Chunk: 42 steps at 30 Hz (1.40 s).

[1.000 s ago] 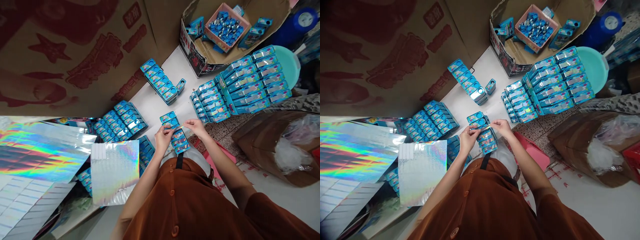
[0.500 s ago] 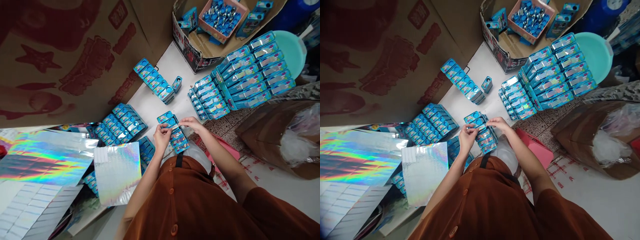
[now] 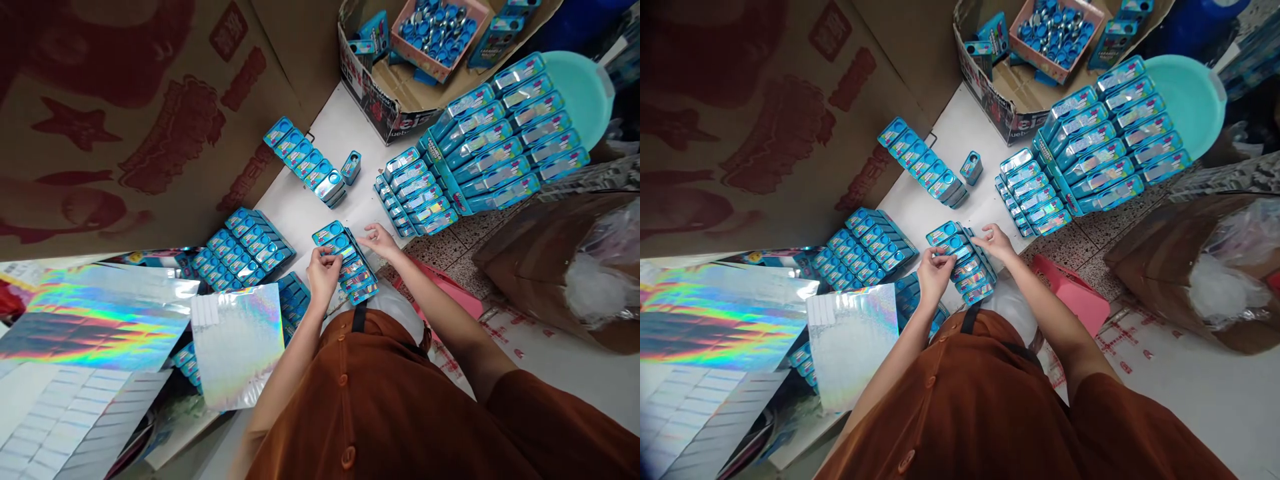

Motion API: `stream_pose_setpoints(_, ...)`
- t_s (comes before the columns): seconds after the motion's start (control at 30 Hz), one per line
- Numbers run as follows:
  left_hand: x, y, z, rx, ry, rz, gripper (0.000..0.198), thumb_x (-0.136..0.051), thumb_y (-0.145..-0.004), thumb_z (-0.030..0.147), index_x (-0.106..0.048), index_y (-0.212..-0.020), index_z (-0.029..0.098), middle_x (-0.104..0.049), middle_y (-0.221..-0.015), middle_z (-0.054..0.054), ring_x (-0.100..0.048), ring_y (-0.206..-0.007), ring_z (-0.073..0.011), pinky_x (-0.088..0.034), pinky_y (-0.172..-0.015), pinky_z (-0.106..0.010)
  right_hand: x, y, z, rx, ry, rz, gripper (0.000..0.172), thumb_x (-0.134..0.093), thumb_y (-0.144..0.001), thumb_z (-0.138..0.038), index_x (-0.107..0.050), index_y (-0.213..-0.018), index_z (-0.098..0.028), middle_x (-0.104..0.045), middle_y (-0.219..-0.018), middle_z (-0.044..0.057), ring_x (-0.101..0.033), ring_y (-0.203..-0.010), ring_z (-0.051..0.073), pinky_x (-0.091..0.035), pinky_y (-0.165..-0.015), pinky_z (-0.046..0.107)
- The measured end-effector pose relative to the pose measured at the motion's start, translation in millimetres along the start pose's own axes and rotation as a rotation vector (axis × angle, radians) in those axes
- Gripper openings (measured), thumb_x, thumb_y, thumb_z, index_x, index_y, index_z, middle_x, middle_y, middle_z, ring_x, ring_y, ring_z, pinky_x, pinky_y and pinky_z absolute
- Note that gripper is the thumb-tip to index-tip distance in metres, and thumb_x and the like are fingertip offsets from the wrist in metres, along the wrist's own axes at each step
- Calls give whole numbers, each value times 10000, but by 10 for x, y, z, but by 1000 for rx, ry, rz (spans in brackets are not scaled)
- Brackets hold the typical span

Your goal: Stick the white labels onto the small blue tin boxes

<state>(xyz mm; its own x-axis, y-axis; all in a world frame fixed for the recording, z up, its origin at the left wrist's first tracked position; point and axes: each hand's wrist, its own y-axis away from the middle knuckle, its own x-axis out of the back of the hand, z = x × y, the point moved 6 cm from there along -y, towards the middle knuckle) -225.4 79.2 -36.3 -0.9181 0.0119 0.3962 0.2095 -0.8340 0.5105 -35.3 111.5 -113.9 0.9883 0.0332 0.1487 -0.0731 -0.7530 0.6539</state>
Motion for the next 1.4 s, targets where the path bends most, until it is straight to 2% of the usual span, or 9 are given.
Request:
stream_pose_setpoints(0.1,14,8,28,-8,-43,10,293,-668,-721,348,-490,-914,219,-700,-705,10,-610,-578,-134,-426,-580,-217,-133,85,-50,100,-75,-85,406,-728,-607,-501,-575,-847,-212,-539,-614,-72,-502,-568,105,-376,-573,229)
stream_pose_setpoints(0.23,37,22,35,-5,-79,4,302,-669,-727,367,-504,-930,217,-717,-727,-5,-625,-590,-148,-429,-585,-228,-252,141,-72,157,-101,-173,354,-738,-596,-486,-589,-732,-195,-559,-634,-48,-505,-589,107,-393,-588,229)
stream_pose_setpoints(0.53,44,26,86,-35,-219,17,274,-661,-732,348,-505,-918,221,-726,-735,-8,-660,-609,-165,-453,-629,-245,-184,99,-147,272,132,-105,341,-710,-622,-501,-580,-582,-189,-533,-553,-40,-437,-515,100,-323,-513,236)
stream_pose_setpoints(0.73,206,51,-136,36,-178,77,292,-641,-739,373,-494,-935,214,-688,-648,25,-659,-578,-154,-472,-617,-236,-160,88,-142,282,184,-72,366,-712,-613,-523,-565,-576,-189,-520,-556,-46,-413,-511,93,-315,-516,229)
stream_pose_setpoints(0.9,390,112,-59,-151,-255,178,220,-563,-822,369,-530,-950,193,-670,-701,-2,-634,-619,-147,-475,-630,-251,-182,77,-141,280,152,-97,372,-718,-605,-517,-545,-564,-190,-517,-560,-43,-416,-527,95,-315,-519,224)
stream_pose_setpoints(1.0,285,245,175,-412,-456,178,236,-479,-891,357,-607,-972,178,-693,-921,-83,-632,-887,-199,-464,-816,-324,-179,85,-152,266,141,-97,375,-716,-602,-520,-544,-566,-188,-516,-557,-42,-425,-533,98,-318,-521,224)
stream_pose_setpoints(1.1,22,428,272,-614,-701,44,381,-449,-912,373,-574,-1217,182,-585,-1274,-129,-466,-1235,-268,-343,-1006,-413,-167,92,-170,260,156,-95,381,-710,-602,-532,-547,-575,-188,-519,-559,-40,-441,-540,103,-325,-526,226)
stream_pose_setpoints(1.23,-179,564,88,-606,-938,-74,566,-370,-933,439,-356,-1433,175,-424,-1439,-137,-246,-1393,-301,-233,-1065,-488,-160,106,-202,286,209,-73,380,-704,-609,-530,-537,-563,-192,-509,-551,-43,-434,-531,102,-327,-531,230)
stream_pose_setpoints(1.4,-156,563,-31,-532,-981,-16,583,-383,-918,469,-361,-1433,196,-425,-1435,-136,-264,-1369,-341,-228,-1050,-535,-178,131,-210,289,177,-60,374,-703,-611,-522,-527,-565,-195,-507,-553,-44,-442,-535,104,-333,-533,232)
